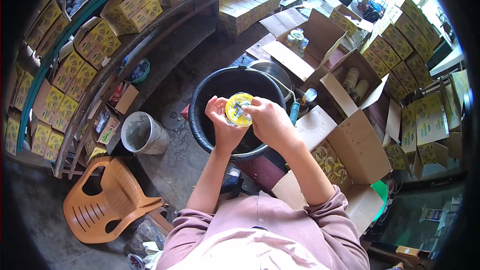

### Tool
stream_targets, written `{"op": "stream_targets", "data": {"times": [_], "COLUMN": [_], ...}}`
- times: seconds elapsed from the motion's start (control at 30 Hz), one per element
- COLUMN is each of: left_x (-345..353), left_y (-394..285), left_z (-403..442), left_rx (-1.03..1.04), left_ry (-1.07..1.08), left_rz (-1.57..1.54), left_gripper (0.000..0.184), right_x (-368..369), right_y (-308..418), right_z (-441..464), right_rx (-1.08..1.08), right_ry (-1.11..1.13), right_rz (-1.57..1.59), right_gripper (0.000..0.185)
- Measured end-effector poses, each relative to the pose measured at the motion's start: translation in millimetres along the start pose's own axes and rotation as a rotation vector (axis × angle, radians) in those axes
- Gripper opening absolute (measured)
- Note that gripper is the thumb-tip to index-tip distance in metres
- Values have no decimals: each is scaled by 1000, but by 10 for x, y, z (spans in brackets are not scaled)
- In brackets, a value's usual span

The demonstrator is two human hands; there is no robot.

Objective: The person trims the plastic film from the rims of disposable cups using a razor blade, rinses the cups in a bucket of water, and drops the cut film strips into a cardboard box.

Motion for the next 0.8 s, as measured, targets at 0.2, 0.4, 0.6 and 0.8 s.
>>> {"op": "stream_targets", "data": {"times": [0.2,0.4,0.6,0.8], "left_x": [-26,-34,-36,-23], "left_y": [86,81,96,91], "left_z": [7,32,26,80], "left_rx": [-49,-27,-71,-24], "left_ry": [-24,-28,-24,68], "left_rz": [-56,-19,-44,84], "left_gripper": [101,99,100,101], "right_x": [-125,-219,-351,-247], "right_y": [29,9,24,13], "right_z": [-100,-303,-712,-1447], "right_rx": [50,79,205,466], "right_ry": [89,-75,-398,-598], "right_rz": [2,140,292,268], "right_gripper": [27,27,31,29]}}
Point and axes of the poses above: each hand's wrist, its own z-axis towards the middle knuckle, its own x-axis out of the palm, y = z × x, the point moved 1 cm from there along z, towards the middle knuckle, and after that the axes turned 14 degrees about -x, right-handed, at the moved point
